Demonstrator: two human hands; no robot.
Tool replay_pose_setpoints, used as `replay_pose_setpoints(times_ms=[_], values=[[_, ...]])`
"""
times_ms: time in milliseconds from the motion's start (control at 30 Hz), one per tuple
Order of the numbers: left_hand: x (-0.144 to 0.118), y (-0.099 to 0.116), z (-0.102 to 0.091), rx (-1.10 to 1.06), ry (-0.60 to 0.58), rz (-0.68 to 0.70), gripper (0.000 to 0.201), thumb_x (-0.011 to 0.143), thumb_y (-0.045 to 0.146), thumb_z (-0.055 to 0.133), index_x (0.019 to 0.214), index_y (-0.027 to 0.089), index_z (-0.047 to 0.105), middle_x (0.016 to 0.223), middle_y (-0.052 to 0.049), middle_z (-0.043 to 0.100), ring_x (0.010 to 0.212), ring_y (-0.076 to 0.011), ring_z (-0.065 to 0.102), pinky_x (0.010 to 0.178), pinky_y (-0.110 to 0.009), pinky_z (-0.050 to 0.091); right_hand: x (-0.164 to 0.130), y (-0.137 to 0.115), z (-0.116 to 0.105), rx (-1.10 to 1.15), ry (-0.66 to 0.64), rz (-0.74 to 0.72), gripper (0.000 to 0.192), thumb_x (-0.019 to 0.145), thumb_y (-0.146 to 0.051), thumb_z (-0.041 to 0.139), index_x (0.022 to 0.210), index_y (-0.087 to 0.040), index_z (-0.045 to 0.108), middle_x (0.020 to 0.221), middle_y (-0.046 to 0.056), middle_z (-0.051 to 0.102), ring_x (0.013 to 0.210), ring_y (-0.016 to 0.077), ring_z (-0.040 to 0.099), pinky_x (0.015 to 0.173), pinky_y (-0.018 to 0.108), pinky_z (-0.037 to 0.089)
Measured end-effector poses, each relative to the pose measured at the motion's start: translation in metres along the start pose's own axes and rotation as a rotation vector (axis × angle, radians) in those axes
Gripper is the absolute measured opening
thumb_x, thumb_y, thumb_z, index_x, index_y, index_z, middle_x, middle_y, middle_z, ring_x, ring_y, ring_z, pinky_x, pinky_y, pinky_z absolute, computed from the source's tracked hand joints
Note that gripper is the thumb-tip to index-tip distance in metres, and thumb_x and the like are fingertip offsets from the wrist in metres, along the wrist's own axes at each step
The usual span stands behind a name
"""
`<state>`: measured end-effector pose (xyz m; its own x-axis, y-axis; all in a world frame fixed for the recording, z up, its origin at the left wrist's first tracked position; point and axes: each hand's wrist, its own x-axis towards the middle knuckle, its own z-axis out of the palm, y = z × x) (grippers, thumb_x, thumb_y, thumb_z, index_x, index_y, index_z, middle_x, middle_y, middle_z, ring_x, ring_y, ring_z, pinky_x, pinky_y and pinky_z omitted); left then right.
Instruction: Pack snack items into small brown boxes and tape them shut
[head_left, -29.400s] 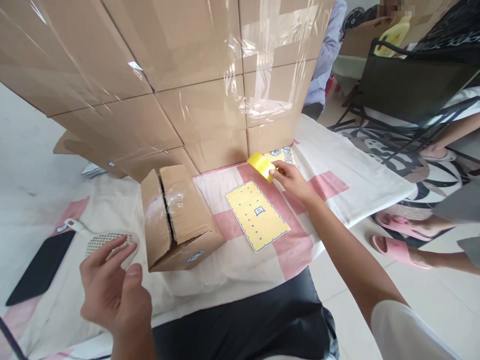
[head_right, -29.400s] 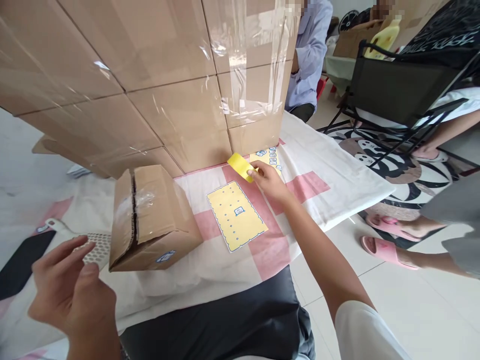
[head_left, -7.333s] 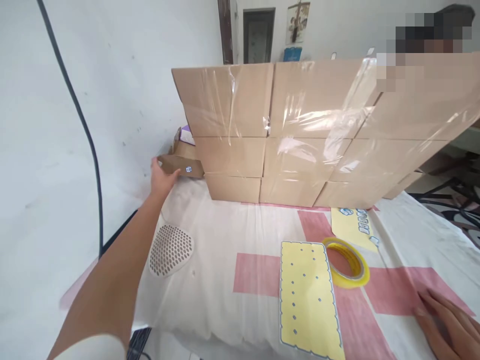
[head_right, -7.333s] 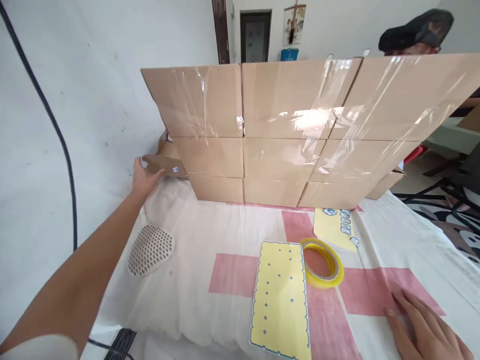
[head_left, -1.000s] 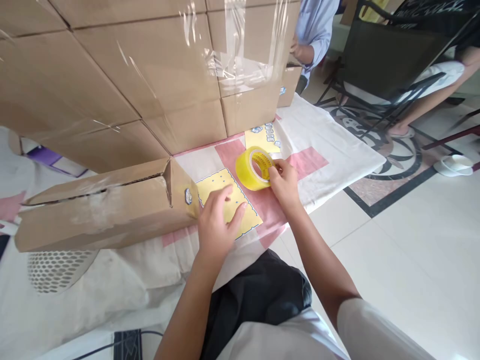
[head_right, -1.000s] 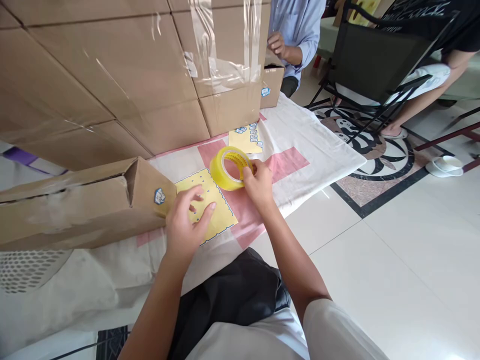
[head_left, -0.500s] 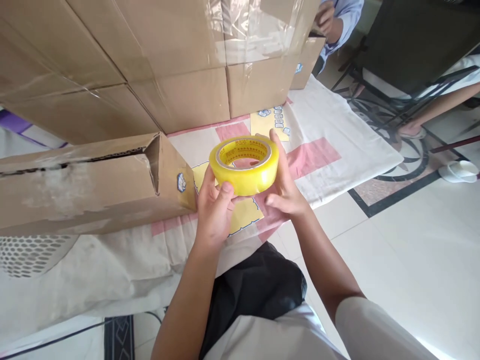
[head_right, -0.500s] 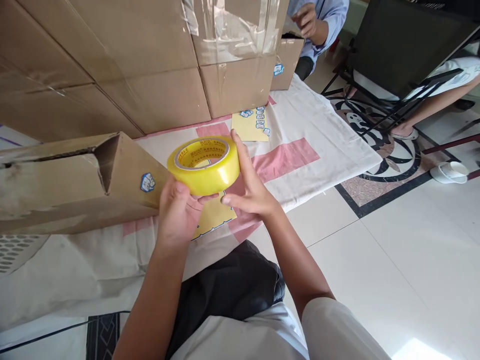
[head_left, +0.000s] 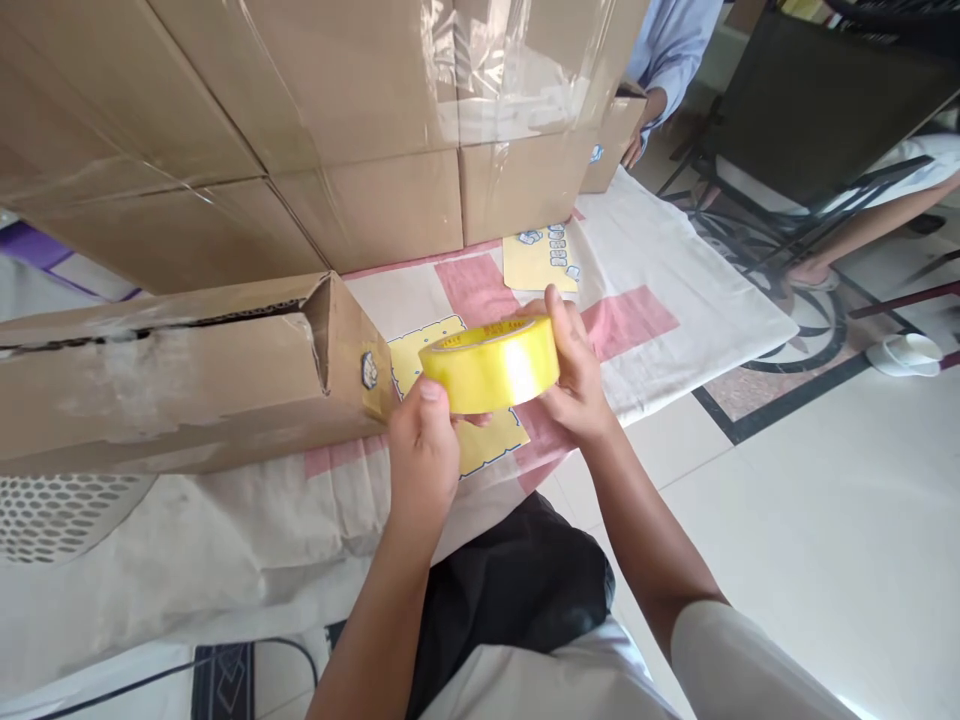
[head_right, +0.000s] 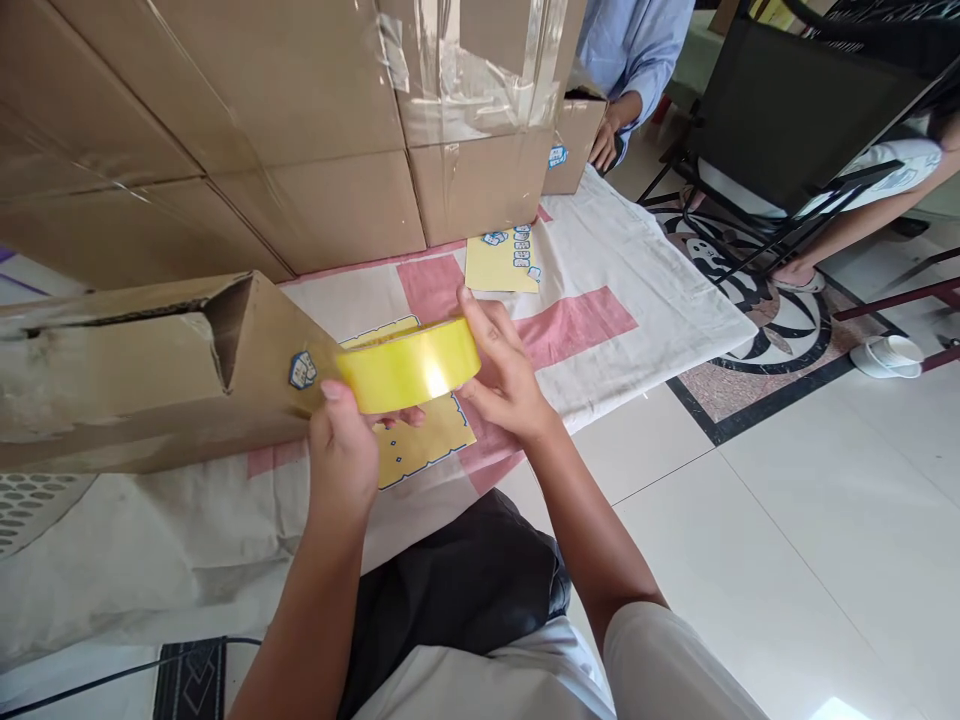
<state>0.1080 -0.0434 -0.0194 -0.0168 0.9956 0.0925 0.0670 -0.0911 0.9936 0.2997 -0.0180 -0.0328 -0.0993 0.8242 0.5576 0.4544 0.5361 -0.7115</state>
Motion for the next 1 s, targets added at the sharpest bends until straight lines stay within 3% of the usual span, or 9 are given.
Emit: replay_pose_setpoints(times_ms=[133, 233, 333, 400, 533, 633, 800, 933, 1000], values=[[0.001, -0.005, -0.002, -0.034, -0.017, -0.074, 0.070, 0.103, 0.064, 0.024, 0.079, 0.019, 0.072, 0.056, -0.006, 0.066, 0.057, -0.0219, 0.068, 0.057, -0.037, 0.053, -0.001, 0.005, 0.001, -0.049, 0.041, -0.046, 0.077, 0.092, -0.070, 0.052, 0.159, -0.039, 0.034, 0.132, 0.009, 0.057, 0.119, 0.0329, 0.058, 0.105, 0.060, 0.049], [-0.003, -0.001, -0.010, 0.131, -0.005, -0.066, 0.069, 0.104, 0.062, 0.025, 0.078, 0.020, 0.073, 0.051, -0.004, 0.061, 0.050, -0.0193, 0.060, 0.055, -0.036, 0.048, -0.002, 0.004, 0.003, -0.090, 0.108, -0.092, 0.073, 0.092, -0.068, 0.055, 0.157, -0.040, 0.037, 0.123, 0.008, 0.059, 0.111, 0.0304, 0.059, 0.099, 0.056, 0.052], [-0.010, 0.005, -0.022, 0.385, 0.092, 0.138, 0.057, 0.103, 0.061, 0.035, 0.112, 0.021, 0.075, 0.070, -0.003, 0.067, 0.064, -0.0177, 0.062, 0.062, -0.032, 0.051, -0.005, -0.003, 0.007, -0.124, 0.226, -0.136, 0.074, 0.092, -0.066, 0.058, 0.157, -0.037, 0.039, 0.116, 0.010, 0.061, 0.102, 0.0283, 0.058, 0.089, 0.052, 0.056], [-0.016, 0.007, -0.029, 0.467, 0.063, 0.374, 0.062, 0.100, 0.064, 0.040, 0.141, 0.022, 0.060, 0.094, -0.007, 0.069, 0.082, -0.0193, 0.065, 0.071, -0.032, 0.054, -0.007, -0.011, 0.009, -0.092, 0.254, -0.230, 0.070, 0.094, -0.060, 0.061, 0.156, -0.035, 0.041, 0.110, 0.009, 0.063, 0.095, 0.0265, 0.058, 0.083, 0.048, 0.056], [-0.025, 0.009, -0.034, 0.502, -0.062, 0.555, 0.064, 0.093, 0.060, 0.059, 0.144, 0.022, 0.055, 0.112, -0.010, 0.066, 0.093, -0.0199, 0.065, 0.069, -0.028, 0.056, -0.011, -0.034, 0.010, -0.040, 0.192, -0.345, 0.060, 0.096, -0.045, 0.064, 0.153, -0.037, 0.046, 0.108, 0.007, 0.067, 0.093, 0.0253, 0.060, 0.084, 0.047, 0.054], [-0.027, 0.010, -0.035, 0.534, 0.037, 0.640, 0.048, 0.095, 0.041, 0.064, 0.139, 0.022, 0.059, 0.110, -0.009, 0.068, 0.088, -0.0173, 0.066, 0.070, -0.025, 0.055, -0.016, -0.052, 0.008, 0.076, 0.222, -0.249, 0.073, 0.089, -0.046, 0.075, 0.154, -0.039, 0.043, 0.118, 0.007, 0.065, 0.101, 0.0260, 0.060, 0.088, 0.046, 0.054], [-0.028, -0.001, -0.032, 0.442, 0.250, 0.846, 0.057, 0.098, 0.028, 0.060, 0.153, 0.027, 0.047, 0.125, -0.011, 0.068, 0.110, -0.0221, 0.068, 0.091, -0.032, 0.056, -0.036, -0.066, 0.012, 0.298, 0.101, -0.045, 0.090, 0.086, -0.057, 0.074, 0.160, -0.035, 0.028, 0.139, 0.011, 0.058, 0.124, 0.0283, 0.059, 0.103, 0.048, 0.053], [-0.031, -0.014, -0.028, 0.344, 0.206, 0.713, 0.064, 0.100, 0.027, 0.055, 0.160, 0.027, 0.033, 0.126, -0.010, 0.071, 0.100, -0.0185, 0.073, 0.076, -0.025, 0.059, -0.053, -0.057, 0.023, 0.270, 0.104, 0.041, 0.083, 0.091, -0.060, 0.067, 0.159, -0.031, 0.030, 0.151, 0.013, 0.051, 0.138, 0.0299, 0.052, 0.113, 0.051, 0.046], [-0.031, -0.015, -0.027, 0.383, 0.170, 0.647, 0.060, 0.100, 0.025, 0.054, 0.158, 0.026, 0.038, 0.127, -0.010, 0.072, 0.094, -0.0169, 0.075, 0.075, -0.024, 0.060, -0.056, -0.051, 0.025, 0.229, 0.117, 0.086, 0.084, 0.095, -0.060, 0.060, 0.162, -0.030, 0.021, 0.156, 0.014, 0.045, 0.138, 0.0299, 0.051, 0.115, 0.052, 0.044]])
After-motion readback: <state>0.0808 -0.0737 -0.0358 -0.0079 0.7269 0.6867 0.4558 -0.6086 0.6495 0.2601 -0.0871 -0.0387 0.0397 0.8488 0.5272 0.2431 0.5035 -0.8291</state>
